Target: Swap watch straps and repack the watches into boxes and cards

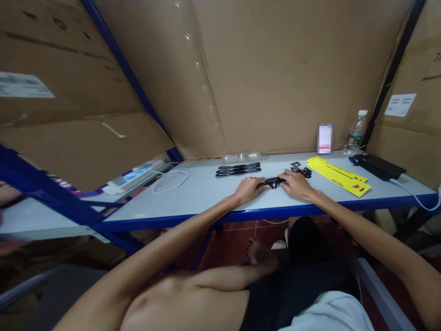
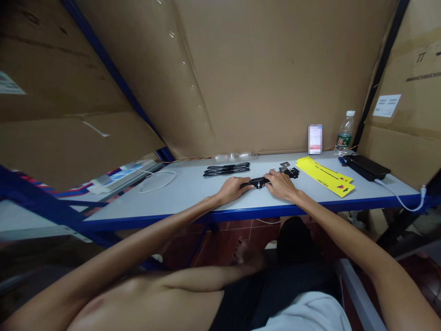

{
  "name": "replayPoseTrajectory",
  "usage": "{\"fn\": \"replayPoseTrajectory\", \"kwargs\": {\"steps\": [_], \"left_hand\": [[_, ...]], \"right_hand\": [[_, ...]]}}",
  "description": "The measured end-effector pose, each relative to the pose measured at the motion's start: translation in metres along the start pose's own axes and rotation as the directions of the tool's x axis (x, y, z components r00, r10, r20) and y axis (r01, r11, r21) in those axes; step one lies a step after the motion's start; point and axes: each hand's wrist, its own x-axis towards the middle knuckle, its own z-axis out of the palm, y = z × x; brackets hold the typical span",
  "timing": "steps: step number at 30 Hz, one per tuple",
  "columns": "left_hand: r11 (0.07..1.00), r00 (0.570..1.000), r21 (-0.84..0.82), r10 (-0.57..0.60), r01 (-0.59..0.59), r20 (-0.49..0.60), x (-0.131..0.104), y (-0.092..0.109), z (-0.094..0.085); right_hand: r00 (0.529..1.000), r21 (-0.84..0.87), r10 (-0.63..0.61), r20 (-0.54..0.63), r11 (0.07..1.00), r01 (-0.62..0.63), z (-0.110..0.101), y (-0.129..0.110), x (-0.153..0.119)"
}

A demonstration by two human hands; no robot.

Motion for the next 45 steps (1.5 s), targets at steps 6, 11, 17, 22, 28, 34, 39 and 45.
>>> {"fn": "replayPoseTrajectory", "kwargs": {"steps": [6, 11, 17, 22, 28, 34, 39, 45], "left_hand": [[1.0, 1.0, 0.011, 0.002, -0.002, 0.0, 0.0, 0.0, -0.001], [1.0, 1.0, 0.004, 0.001, -0.001, 0.014, -0.001, 0.002, -0.002], [1.0, 1.0, 0.006, -0.029, 0.029, 0.012, 0.0, 0.001, 0.0], [0.999, 0.999, -0.009, -0.035, 0.035, 0.015, 0.002, -0.001, 0.002], [0.999, 0.999, -0.012, -0.039, 0.039, 0.005, 0.002, 0.0, 0.002], [0.999, 0.999, -0.025, -0.035, 0.034, -0.008, 0.002, -0.001, 0.002], [0.999, 0.999, -0.01, -0.034, 0.033, -0.017, 0.002, -0.003, 0.003], [1.0, 0.999, 0.003, -0.023, 0.023, -0.025, 0.0, -0.002, 0.002]], "right_hand": [[1.0, -0.037, 0.019, 0.024, 0.999, -0.018, -0.001, -0.002, -0.001], [0.999, -0.042, 0.035, 0.012, 0.999, -0.035, -0.002, -0.005, -0.003], [0.993, -0.079, -0.117, -0.014, 0.99, 0.116, -0.007, -0.008, -0.006], [0.974, -0.194, -0.221, 0.047, 0.955, 0.225, -0.008, -0.011, -0.002], [0.969, -0.256, -0.227, 0.101, 0.935, 0.246, -0.012, -0.02, 0.005], [0.982, -0.247, -0.146, 0.117, 0.954, 0.171, -0.013, -0.029, 0.01], [0.983, -0.253, -0.114, 0.143, 0.956, 0.148, -0.012, -0.034, 0.013], [0.989, -0.212, -0.101, 0.106, 0.97, 0.121, -0.007, -0.032, 0.012]]}}
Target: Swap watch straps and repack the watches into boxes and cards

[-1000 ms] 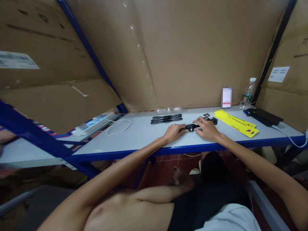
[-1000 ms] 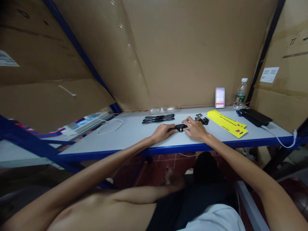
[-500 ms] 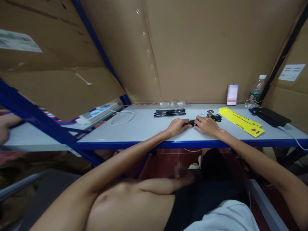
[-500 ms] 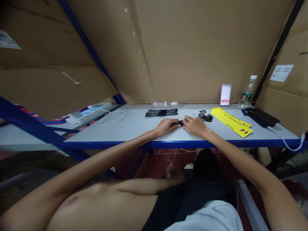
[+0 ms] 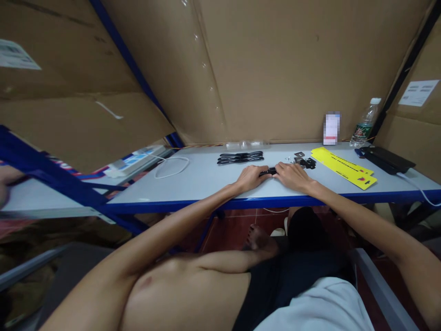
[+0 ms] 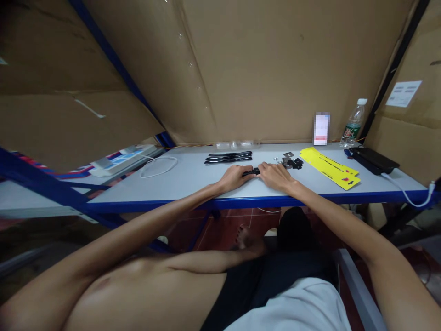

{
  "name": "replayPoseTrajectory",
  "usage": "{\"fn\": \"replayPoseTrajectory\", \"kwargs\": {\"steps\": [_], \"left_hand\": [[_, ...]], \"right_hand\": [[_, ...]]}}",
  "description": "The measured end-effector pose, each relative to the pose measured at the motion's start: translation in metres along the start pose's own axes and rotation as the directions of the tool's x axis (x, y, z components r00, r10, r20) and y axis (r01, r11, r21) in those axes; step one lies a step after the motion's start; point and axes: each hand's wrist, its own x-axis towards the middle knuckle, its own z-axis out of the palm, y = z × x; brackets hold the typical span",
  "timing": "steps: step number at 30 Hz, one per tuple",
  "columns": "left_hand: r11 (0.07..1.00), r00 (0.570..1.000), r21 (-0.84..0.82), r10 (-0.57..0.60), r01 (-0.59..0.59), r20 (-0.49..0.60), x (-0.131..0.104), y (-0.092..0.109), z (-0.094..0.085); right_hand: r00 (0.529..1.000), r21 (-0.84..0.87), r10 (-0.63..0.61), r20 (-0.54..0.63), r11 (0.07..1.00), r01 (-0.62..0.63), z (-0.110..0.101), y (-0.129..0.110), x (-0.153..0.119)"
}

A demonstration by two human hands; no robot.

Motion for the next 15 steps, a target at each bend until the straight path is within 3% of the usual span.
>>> {"fn": "replayPoseTrajectory", "kwargs": {"steps": [4, 7, 11, 15], "left_hand": [[1.0, 1.0, -0.003, 0.018, -0.018, 0.0, -0.002, 0.003, -0.003], [0.998, 0.999, -0.025, 0.052, -0.053, -0.013, -0.004, 0.004, -0.005], [0.998, 0.998, -0.028, 0.053, -0.054, -0.019, -0.005, 0.006, -0.007], [1.0, 1.0, -0.006, 0.019, -0.019, -0.001, -0.005, 0.007, -0.008]], "right_hand": [[0.983, 0.16, 0.115, -0.144, 0.983, -0.091, 0.004, 0.017, -0.008], [0.958, 0.187, 0.2, -0.208, 0.969, -0.162, 0.003, 0.035, -0.017], [0.982, 0.125, 0.152, -0.114, 0.983, -0.138, 0.003, 0.049, -0.027], [0.988, 0.073, 0.151, -0.035, 0.986, -0.148, 0.005, 0.048, -0.03]]}}
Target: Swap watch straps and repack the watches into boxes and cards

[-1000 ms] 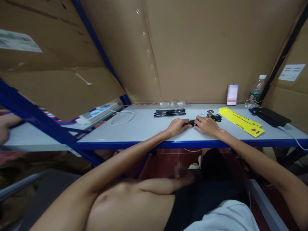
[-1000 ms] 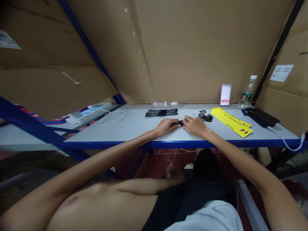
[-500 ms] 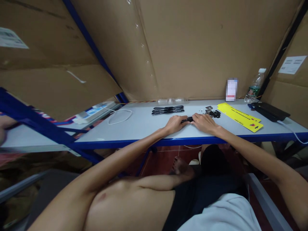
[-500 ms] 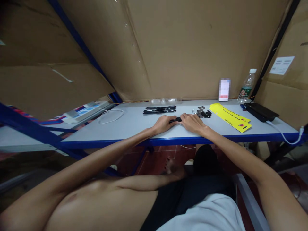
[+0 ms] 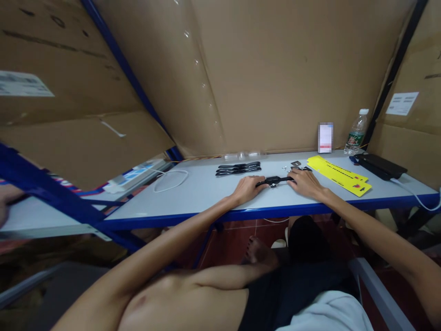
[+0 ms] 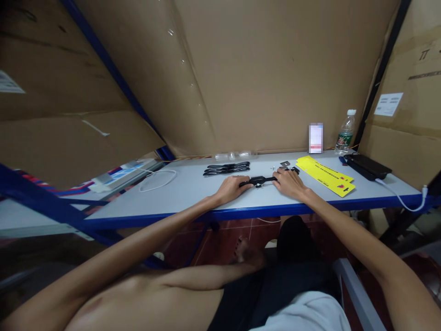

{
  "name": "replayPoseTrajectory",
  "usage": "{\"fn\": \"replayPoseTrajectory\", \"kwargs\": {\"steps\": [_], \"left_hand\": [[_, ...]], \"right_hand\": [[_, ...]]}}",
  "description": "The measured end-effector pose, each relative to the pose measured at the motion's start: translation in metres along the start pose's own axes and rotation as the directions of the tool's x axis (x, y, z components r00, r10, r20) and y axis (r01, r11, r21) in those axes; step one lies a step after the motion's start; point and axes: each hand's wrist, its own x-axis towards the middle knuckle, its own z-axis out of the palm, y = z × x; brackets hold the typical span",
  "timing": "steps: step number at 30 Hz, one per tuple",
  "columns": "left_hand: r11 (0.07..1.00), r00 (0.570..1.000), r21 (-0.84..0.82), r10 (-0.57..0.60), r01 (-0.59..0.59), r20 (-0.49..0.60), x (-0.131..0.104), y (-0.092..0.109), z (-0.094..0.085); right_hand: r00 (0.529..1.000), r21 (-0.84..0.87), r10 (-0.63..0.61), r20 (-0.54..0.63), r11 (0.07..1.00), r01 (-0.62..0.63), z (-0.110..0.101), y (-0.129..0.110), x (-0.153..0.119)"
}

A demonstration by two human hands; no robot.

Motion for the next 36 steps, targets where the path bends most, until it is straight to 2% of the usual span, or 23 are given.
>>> {"fn": "replayPoseTrajectory", "kwargs": {"steps": [4, 11, 17, 28, 36], "left_hand": [[0.999, 0.999, 0.022, -0.037, 0.037, 0.017, 0.0, 0.001, -0.001], [0.998, 0.998, -0.015, -0.056, 0.055, -0.034, 0.003, -0.008, 0.003], [0.997, 0.997, -0.031, -0.067, 0.066, -0.043, 0.006, -0.014, 0.007], [0.999, 0.998, 0.024, -0.032, 0.034, -0.056, 0.002, -0.009, 0.01], [0.999, 0.993, 0.032, -0.003, 0.007, -0.119, 0.0, -0.008, 0.012]], "right_hand": [[1.0, -0.026, 0.02, 0.021, 0.999, -0.019, -0.002, -0.005, 0.0], [0.996, -0.096, 0.088, 0.018, 0.992, -0.086, -0.008, -0.007, -0.001], [0.997, -0.115, 0.08, 0.008, 0.99, -0.078, -0.006, -0.006, -0.001], [0.998, -0.147, 0.019, -0.054, 0.989, -0.027, 0.0, -0.001, 0.0], [0.994, -0.104, 0.031, -0.1, 0.994, -0.042, 0.004, 0.002, 0.0]]}}
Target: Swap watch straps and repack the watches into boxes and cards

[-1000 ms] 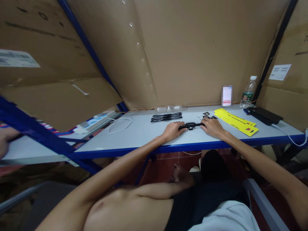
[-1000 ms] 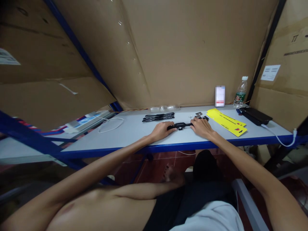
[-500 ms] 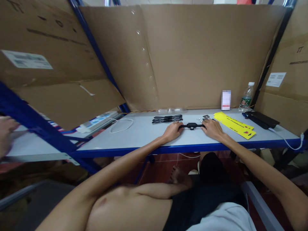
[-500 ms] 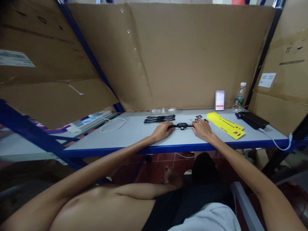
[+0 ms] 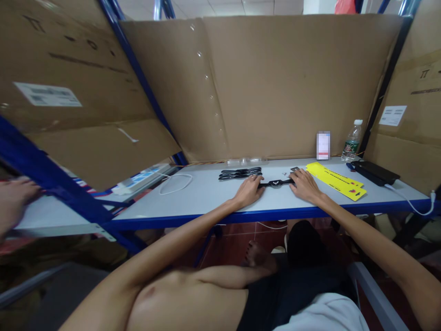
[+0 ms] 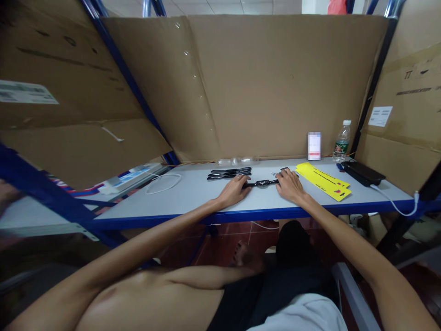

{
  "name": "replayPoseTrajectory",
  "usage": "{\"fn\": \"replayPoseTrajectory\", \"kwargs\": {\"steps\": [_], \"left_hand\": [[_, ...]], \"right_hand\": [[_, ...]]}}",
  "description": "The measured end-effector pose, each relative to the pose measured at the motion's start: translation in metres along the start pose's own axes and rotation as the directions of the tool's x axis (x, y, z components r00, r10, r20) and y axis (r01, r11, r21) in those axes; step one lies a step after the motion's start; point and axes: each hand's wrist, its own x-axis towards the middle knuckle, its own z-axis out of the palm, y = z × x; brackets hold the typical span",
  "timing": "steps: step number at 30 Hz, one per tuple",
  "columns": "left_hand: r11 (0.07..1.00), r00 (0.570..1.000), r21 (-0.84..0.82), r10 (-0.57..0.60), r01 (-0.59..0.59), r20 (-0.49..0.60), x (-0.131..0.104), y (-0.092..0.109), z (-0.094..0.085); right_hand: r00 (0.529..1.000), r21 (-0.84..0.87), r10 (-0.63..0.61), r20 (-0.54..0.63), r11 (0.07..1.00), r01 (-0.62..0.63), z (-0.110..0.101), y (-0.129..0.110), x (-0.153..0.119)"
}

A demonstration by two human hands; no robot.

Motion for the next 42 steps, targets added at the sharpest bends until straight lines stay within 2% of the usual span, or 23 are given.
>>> {"fn": "replayPoseTrajectory", "kwargs": {"steps": [4, 11, 15, 19, 23, 27, 30, 35, 39, 42], "left_hand": [[1.0, 1.0, 0.002, 0.023, -0.023, 0.002, 0.001, -0.003, 0.001], [0.999, 0.999, -0.001, 0.035, -0.035, 0.016, 0.002, -0.005, 0.003], [0.999, 0.999, 0.004, 0.037, -0.037, -0.03, 0.001, -0.005, 0.004], [0.999, 0.999, 0.005, 0.035, -0.035, -0.019, 0.001, -0.005, 0.006], [0.999, 0.998, -0.011, 0.052, -0.052, 0.02, 0.003, -0.005, 0.007], [0.998, 0.998, -0.019, 0.064, -0.064, 0.016, 0.003, -0.005, 0.007], [0.998, 0.999, -0.01, 0.054, -0.054, 0.008, 0.002, -0.006, 0.008], [0.999, 0.998, 0.018, 0.029, -0.028, -0.052, 0.0, -0.005, 0.006], [0.998, 0.998, -0.008, 0.066, -0.066, 0.006, 0.0, -0.005, 0.004], [0.996, 0.996, -0.024, 0.09, -0.089, 0.023, 0.0, -0.006, 0.005]], "right_hand": [[0.999, 0.006, 0.002, 0.04, 1.0, -0.002, 0.0, 0.0, 0.001], [0.999, 0.012, -0.003, 0.041, 1.0, 0.002, 0.001, 0.001, 0.001], [0.999, 0.05, -0.003, 0.048, 0.999, 0.001, -0.004, -0.002, -0.001], [0.993, 0.053, 0.061, 0.097, 0.996, -0.066, -0.012, -0.013, -0.02], [0.986, 0.07, 0.144, 0.084, 0.986, -0.15, -0.016, -0.023, -0.047], [0.982, 0.123, 0.188, 0.033, 0.974, -0.19, -0.015, -0.025, -0.057], [0.986, 0.169, 0.163, -0.022, 0.973, -0.157, -0.013, -0.025, -0.062], [0.97, 0.273, 0.06, -0.234, 0.962, 0.007, -0.006, -0.031, -0.079], [0.922, 0.313, -0.007, -0.387, 0.94, 0.139, 0.001, -0.039, -0.088], [0.89, 0.276, -0.086, -0.448, 0.933, 0.23, 0.003, -0.042, -0.088]]}}
